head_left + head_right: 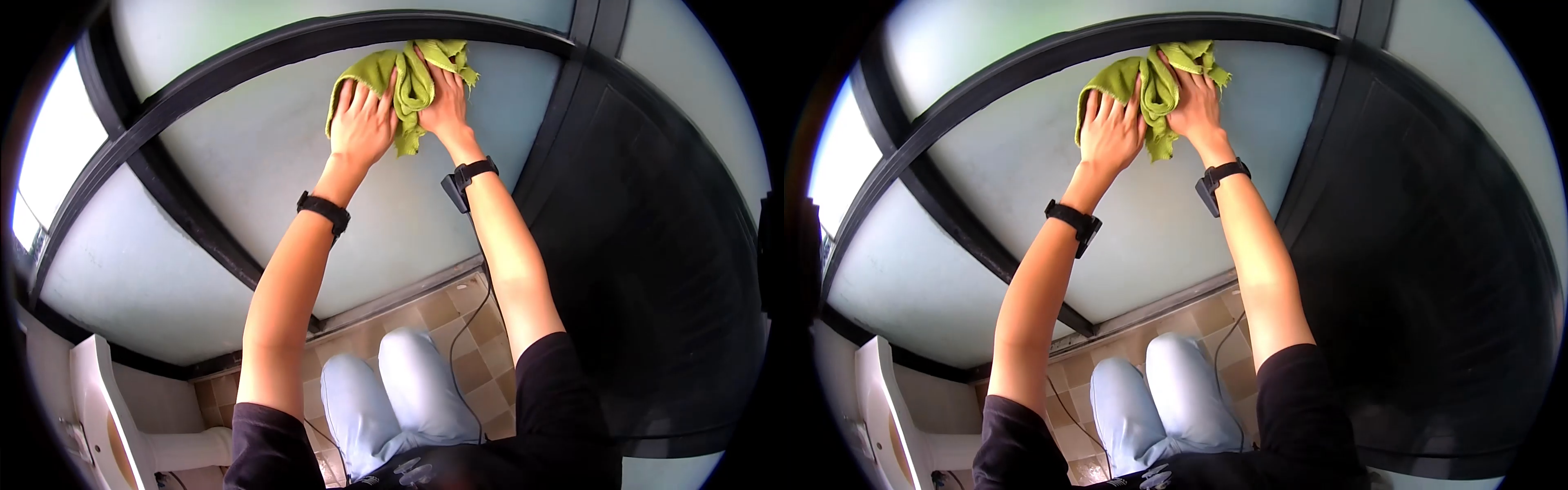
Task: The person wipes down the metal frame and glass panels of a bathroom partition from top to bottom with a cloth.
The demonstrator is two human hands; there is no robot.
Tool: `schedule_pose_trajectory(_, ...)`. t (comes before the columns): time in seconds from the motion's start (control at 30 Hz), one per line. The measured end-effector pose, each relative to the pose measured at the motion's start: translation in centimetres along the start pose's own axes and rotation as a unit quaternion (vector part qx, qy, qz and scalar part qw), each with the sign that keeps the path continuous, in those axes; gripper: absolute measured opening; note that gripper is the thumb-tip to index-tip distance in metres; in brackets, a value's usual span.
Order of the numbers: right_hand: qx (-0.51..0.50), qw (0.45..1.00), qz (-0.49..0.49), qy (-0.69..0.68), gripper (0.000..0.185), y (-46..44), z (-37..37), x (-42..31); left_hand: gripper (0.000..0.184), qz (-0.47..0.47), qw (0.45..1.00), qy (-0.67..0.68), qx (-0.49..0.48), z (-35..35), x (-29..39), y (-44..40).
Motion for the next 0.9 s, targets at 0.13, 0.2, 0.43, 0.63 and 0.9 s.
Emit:
schedule_pose_trajectory(0.13,0.032,0.991,0.119,-0.048,0.064,1.7,0.2,2.3,0.06,0.026,1.0,-0.008,0.005,1.6,2.3,-2.0)
schedule_pose_trajectory(0.2,0.077,0.994,0.042,0.068,0.066,3.3,0.1,4.3,0.06,0.027,0.999,0.011,0.022,2.2,3.1,-2.1)
schedule_pose_trajectory(0.43,0.05,0.981,0.179,0.049,0.076,12.2,0.9,0.7,0.062,0.076,0.988,0.017,-0.131,4.0,4.0,5.6)
schedule_pose_trajectory(0.63,-0.002,0.993,0.119,0.021,0.077,11.2,-0.1,1.3,0.061,0.099,0.986,0.03,-0.13,4.4,4.2,5.8)
schedule_pose_trajectory(0.9,0.087,0.992,0.057,0.069,0.062,5.5,-2.8,12.2,0.066,0.083,0.996,0.024,-0.032,5.9,11.9,-6.1)
Point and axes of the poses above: each hand's wrist, its own y-axis away from the middle knuckle, its own z-axis out of the palm, x = y × z, the point moved 1 cm from there along -y, towards the middle knuckle, and after that the axes turned 15 degrees about -z, right-handed, at the moved point
